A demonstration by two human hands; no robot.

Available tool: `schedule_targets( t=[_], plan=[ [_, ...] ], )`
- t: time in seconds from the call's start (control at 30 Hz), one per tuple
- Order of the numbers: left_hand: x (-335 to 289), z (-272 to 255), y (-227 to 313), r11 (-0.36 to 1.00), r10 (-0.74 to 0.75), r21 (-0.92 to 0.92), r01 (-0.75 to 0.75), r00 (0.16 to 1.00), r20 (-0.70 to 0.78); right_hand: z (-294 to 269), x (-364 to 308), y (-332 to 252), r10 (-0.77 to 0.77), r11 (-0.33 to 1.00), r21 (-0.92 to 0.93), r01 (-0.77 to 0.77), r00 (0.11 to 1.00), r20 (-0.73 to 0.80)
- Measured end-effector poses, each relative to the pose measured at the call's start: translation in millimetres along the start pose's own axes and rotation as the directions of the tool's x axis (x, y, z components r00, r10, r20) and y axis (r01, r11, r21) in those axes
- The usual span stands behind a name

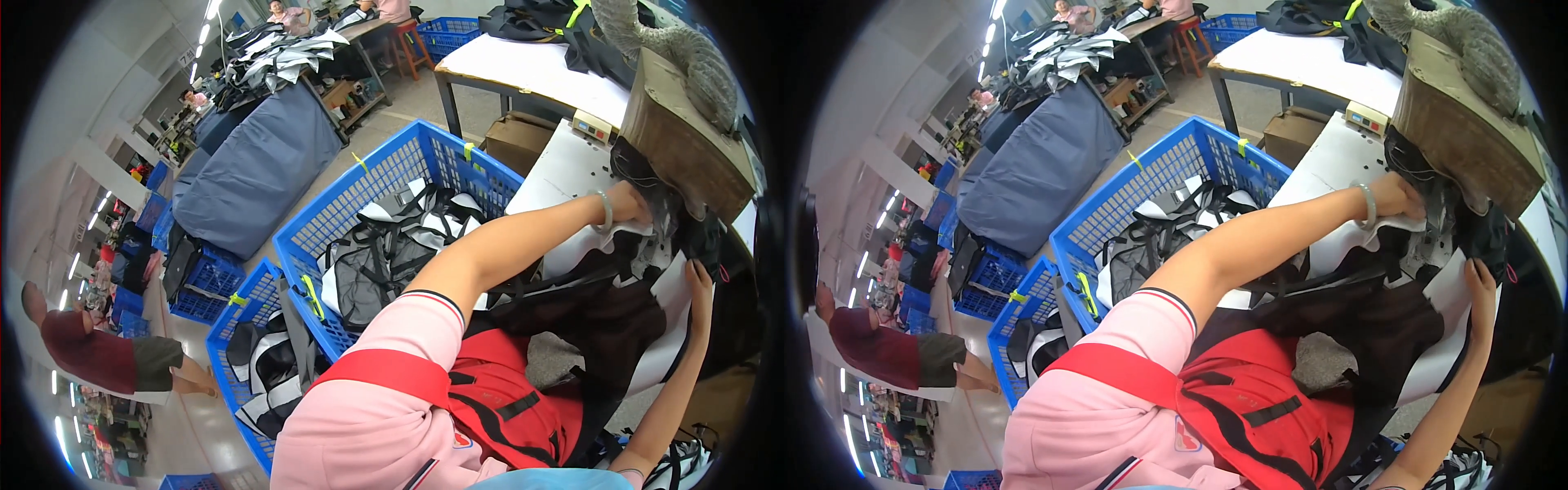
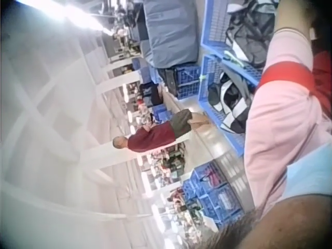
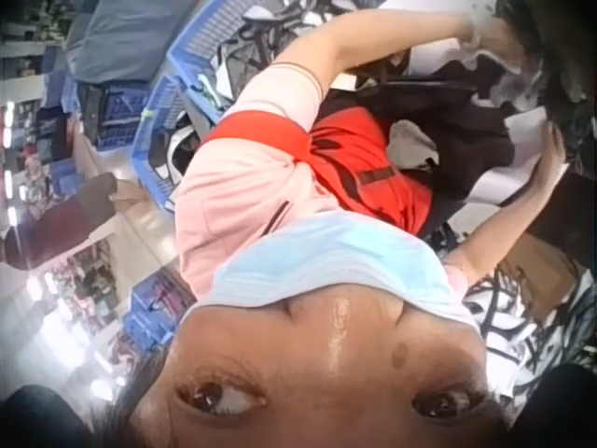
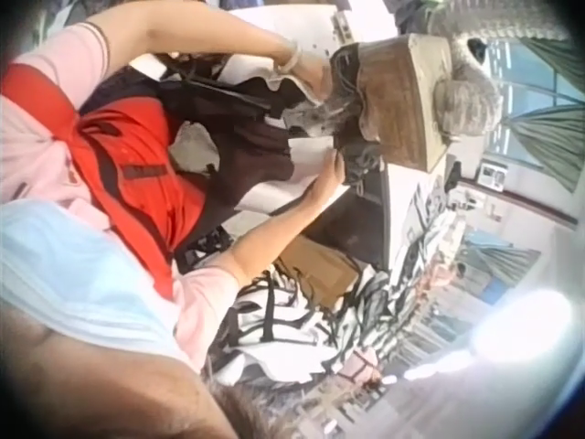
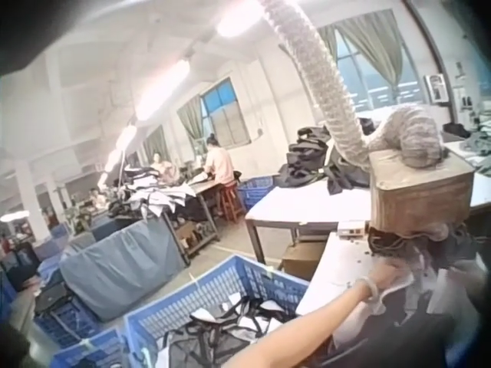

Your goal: Sewing together various fabric and mesh components of bags using an industrial sewing machine.

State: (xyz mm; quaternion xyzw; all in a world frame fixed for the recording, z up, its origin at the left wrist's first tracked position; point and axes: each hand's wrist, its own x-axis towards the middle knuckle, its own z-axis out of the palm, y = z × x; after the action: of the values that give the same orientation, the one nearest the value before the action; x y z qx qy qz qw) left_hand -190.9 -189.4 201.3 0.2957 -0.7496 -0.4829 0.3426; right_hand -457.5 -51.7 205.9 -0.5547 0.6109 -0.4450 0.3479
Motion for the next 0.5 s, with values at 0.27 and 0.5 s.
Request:
schedule_targets(
  t=[0.27,0.5],
  plan=[
    [-179,72,106,0.953,0.303,-0.167,-0.254,0.787,0.537,48,-121,-49,-0.259,0.960,-0.025,0.279,0.919,0.297],
    [-250,99,87,0.888,0.453,-0.175,-0.426,0.739,0.498,78,-140,-51,-0.052,0.997,-0.004,0.073,0.745,0.666]
  ],
)
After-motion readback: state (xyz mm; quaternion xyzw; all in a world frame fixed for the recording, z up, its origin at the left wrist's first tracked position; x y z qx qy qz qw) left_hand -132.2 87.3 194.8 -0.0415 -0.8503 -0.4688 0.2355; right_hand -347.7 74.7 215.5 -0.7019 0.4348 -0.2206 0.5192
